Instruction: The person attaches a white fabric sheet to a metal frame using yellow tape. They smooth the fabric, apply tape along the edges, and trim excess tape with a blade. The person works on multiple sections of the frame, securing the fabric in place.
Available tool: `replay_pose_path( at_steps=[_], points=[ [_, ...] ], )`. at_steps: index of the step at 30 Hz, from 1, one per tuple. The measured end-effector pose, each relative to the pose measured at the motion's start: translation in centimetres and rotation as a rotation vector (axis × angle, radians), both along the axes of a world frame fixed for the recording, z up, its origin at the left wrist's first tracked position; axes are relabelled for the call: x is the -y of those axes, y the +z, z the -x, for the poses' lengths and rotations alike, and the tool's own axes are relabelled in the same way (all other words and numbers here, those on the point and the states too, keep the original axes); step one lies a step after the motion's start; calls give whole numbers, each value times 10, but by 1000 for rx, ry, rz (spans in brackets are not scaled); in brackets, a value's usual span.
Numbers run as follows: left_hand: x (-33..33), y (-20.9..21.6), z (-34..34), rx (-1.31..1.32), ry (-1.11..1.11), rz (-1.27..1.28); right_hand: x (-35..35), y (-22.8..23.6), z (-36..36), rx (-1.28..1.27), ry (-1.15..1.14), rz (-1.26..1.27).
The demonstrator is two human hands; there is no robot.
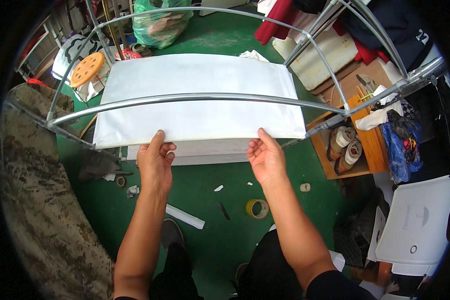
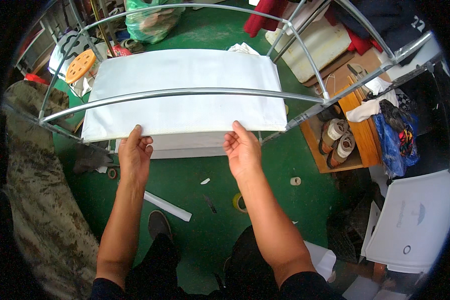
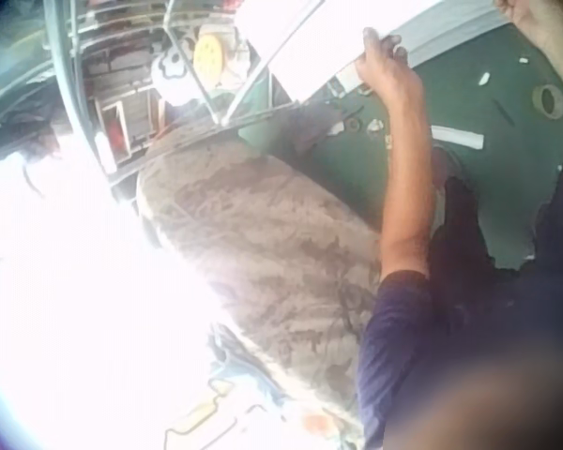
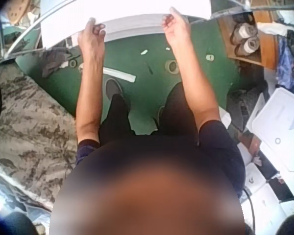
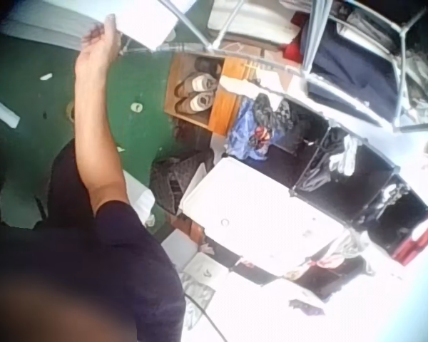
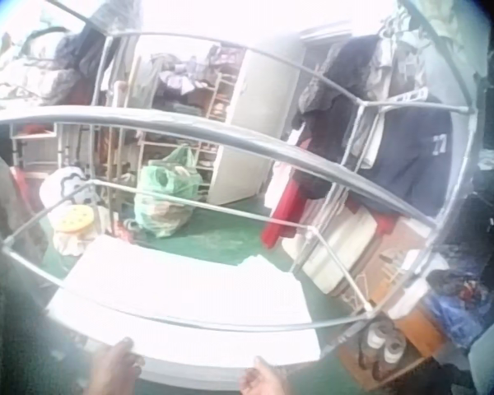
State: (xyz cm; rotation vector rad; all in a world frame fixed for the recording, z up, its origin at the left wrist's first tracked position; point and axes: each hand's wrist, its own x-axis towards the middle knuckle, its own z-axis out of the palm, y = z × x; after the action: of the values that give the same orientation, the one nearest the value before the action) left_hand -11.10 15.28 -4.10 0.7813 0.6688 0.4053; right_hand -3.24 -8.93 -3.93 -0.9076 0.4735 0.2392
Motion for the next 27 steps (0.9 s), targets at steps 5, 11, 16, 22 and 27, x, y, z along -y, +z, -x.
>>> replay_pose_path(
  at_steps=[5, 11, 16, 22, 27],
  points=[
    [-23, -6, 7, 60, 14, 27, 21, -8, -18, -20, -96, -22],
    [-70, -4, 19, 75, 168, 60, 45, -11, -28, 28, -170, 25],
    [-75, -13, 26, 58, 191, 12, -16, -4, -4, 28, -17, -42],
    [-24, -6, 6, 28, -140, 105, -102, -10, 35, 21, 399, -166],
    [-39, -3, 12, 43, -129, 95, -110, -14, 34, 71, 370, -194]
  ],
)
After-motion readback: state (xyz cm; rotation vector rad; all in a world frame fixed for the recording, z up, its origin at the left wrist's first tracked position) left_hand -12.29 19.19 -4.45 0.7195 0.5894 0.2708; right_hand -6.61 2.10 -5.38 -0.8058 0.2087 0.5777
